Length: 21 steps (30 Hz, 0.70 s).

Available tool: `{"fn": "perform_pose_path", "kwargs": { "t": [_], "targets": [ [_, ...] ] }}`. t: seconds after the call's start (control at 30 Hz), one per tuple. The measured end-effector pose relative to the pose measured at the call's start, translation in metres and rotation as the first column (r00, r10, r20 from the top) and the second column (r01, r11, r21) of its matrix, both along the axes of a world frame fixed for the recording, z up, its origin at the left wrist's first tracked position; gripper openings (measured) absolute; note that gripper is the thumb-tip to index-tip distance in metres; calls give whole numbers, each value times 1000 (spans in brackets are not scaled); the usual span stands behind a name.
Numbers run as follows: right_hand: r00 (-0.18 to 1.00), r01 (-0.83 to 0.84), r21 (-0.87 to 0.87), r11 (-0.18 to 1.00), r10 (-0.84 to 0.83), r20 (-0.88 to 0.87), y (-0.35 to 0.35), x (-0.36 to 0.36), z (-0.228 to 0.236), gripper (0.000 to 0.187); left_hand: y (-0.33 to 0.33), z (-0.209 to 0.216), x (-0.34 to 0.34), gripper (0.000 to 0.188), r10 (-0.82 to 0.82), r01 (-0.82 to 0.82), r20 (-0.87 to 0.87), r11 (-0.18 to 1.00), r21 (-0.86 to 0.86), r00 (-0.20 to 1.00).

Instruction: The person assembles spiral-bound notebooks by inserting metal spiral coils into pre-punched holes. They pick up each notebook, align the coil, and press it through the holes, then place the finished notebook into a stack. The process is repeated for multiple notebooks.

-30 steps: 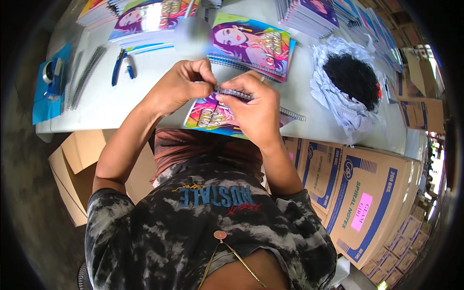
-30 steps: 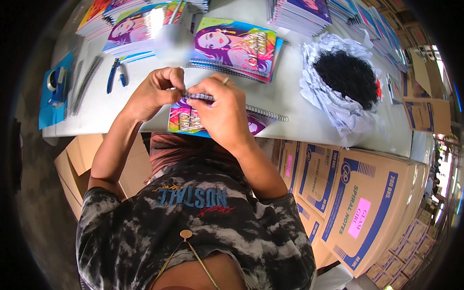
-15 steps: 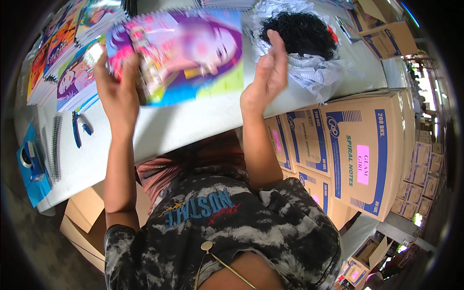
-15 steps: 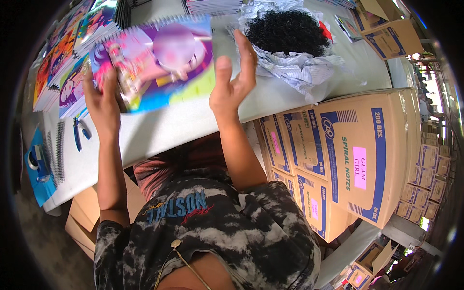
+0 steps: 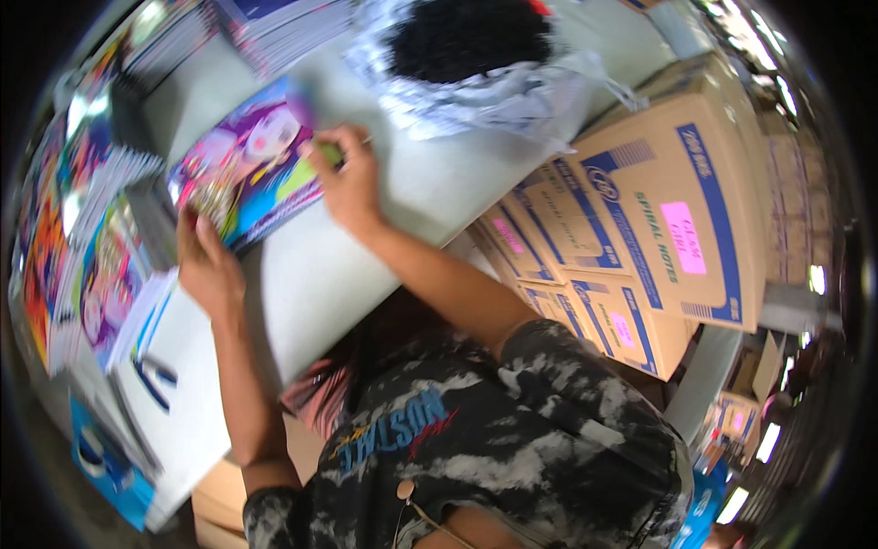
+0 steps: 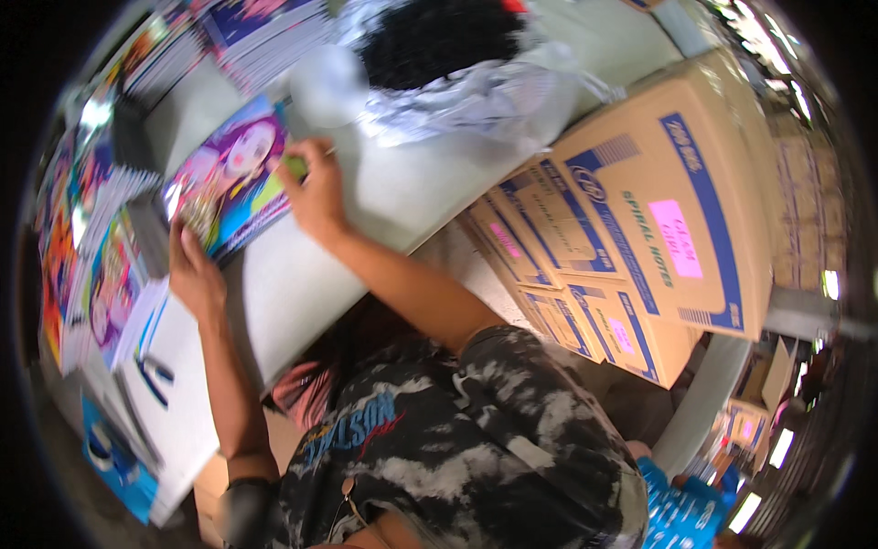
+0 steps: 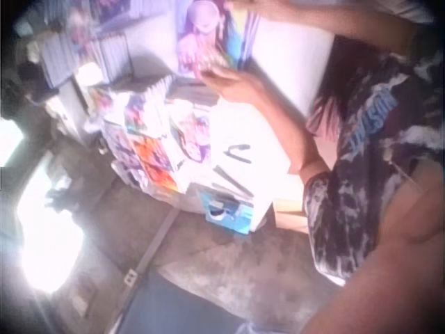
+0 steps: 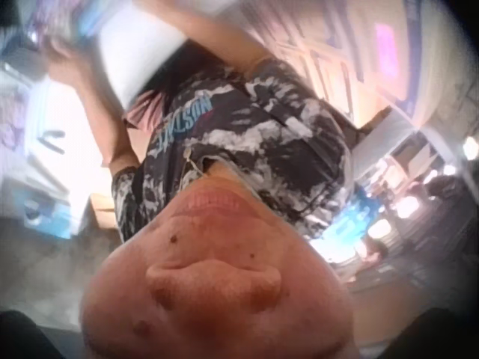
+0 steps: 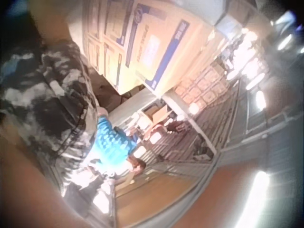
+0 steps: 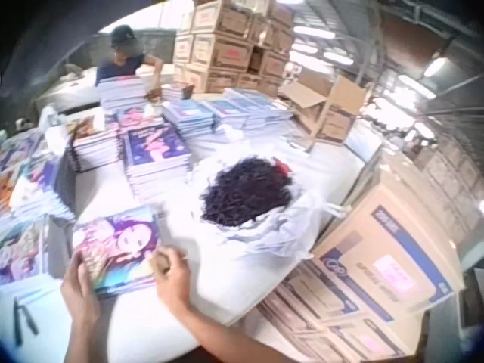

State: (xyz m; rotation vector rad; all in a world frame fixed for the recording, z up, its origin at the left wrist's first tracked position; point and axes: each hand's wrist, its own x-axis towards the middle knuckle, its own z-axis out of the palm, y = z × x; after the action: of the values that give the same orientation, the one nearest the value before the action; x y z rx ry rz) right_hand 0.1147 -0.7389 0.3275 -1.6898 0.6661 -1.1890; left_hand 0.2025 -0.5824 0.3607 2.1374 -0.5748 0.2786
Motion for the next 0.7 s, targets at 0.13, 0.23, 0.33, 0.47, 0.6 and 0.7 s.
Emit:
{"fn": "perform_pose_path", "kwargs": {
  "t": [0.13,0.23,0.33,0.47,0.6,0.7],
  "targets": [
    [1000,-2,14,1000,2,-11,0,-6,3,27,-2,-5,2,38,-16,13,-54,999,-52,998],
    [998,57,-186,981,-62,-25,-1,-7,9,32,0,-10,7,39,-6,0,-48,992,-128,999],
    [999,-43,120,992,44,-4,3,-6,16,39,-2,-6,3,39,34,-37,-65,998,-49,997],
    [995,-87,168,982,93,-29,-2,1,2,50,-6,3,-1,31,92,-92,3,995,27,996],
    [991,-120,91,989,113,73,-2,3,-10,59,24,46,6,40,-11,-25,550,998,58,835],
    [1000,15,-149,989,-12,21,-5,-8,3,57,62,76,27,59,8,-171,508,946,276,861]
  ]
}}
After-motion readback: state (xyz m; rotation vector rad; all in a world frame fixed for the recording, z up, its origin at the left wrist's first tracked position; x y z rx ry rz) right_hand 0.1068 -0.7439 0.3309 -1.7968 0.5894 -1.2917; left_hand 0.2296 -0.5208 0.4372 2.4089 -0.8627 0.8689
